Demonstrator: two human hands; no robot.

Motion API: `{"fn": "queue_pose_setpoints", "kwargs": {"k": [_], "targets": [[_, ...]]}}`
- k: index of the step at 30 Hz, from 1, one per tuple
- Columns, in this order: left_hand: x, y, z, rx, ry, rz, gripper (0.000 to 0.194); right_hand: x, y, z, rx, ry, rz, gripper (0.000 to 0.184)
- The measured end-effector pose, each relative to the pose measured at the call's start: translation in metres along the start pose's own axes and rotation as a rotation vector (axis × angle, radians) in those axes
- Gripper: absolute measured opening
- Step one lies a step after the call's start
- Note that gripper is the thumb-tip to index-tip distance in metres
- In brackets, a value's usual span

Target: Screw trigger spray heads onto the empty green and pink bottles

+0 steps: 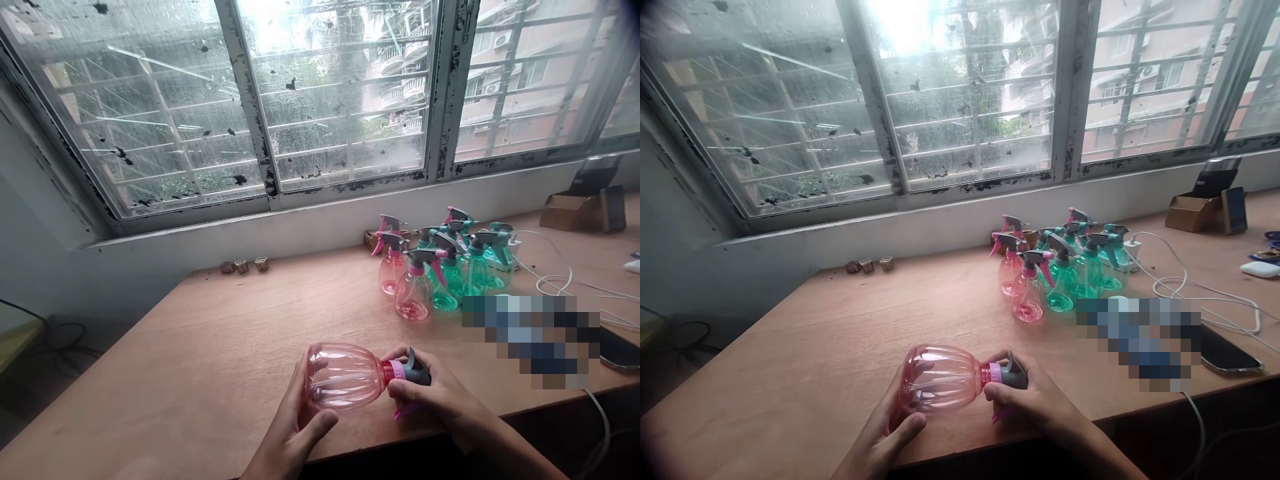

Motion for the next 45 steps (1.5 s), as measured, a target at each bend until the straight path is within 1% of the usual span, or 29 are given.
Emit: {"fn": "queue_pose_setpoints", "kwargs": {"k": [4,6,9,11,15,19,22,25,29,34,36,39,41,45], "targets": [[0.005,-0.001,0.01,-0.029,-0.036,0.022,0.081,0.001,0.001,-0.001,0.005,0.057,0.01,0.045],[0.008,-0.001,0.012,-0.039,-0.033,0.022,0.084,0.001,0.003,0.001,0.006,0.079,0.017,0.046],[0.01,-0.001,0.013,-0.047,-0.011,0.021,0.092,0.0,0.005,0.004,-0.004,0.14,0.03,0.047],[0.011,-0.001,0.013,-0.035,0.019,0.032,0.094,-0.001,0.006,0.006,-0.001,0.166,0.039,0.047],[0.011,-0.002,0.014,-0.003,0.038,0.035,0.092,-0.002,0.007,0.008,0.011,0.175,0.047,0.048],[0.009,-0.004,0.011,-0.035,0.031,0.042,0.091,0.0,0.006,0.005,-0.011,0.167,0.013,0.047],[0.008,-0.004,0.012,-0.058,0.0,0.045,0.086,0.001,0.006,0.004,-0.014,0.156,0.009,0.046],[0.01,-0.004,0.015,-0.076,-0.016,0.032,0.083,0.0,0.006,0.004,-0.005,0.164,0.022,0.046],[0.012,-0.002,0.016,-0.052,-0.033,0.017,0.093,0.0,0.008,0.006,-0.019,0.18,0.034,0.045],[0.012,-0.001,0.016,-0.034,-0.021,-0.024,0.097,0.0,0.008,0.009,-0.04,0.183,0.015,0.043],[0.01,-0.002,0.015,-0.045,-0.001,-0.023,0.099,-0.001,0.008,0.01,-0.047,0.174,0.001,0.042],[0.005,-0.003,0.011,-0.094,-0.001,0.007,0.093,-0.002,0.008,0.012,-0.05,0.173,-0.01,0.042],[0.004,-0.002,0.009,-0.102,-0.004,0.01,0.088,-0.002,0.009,0.013,-0.049,0.178,-0.004,0.043],[0.009,-0.002,0.01,-0.033,-0.044,-0.045,0.089,-0.003,0.01,0.013,-0.048,0.187,0.021,0.042]]}}
Point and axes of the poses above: each hand's wrist, its own y-axis towards the middle knuckle, its own x-axis out of the palm, z = x × y, the point moved 4 cm from there along y, towards the middle knuckle, and after that the axes turned 11 degrees about -y, right-handed, at the moved point
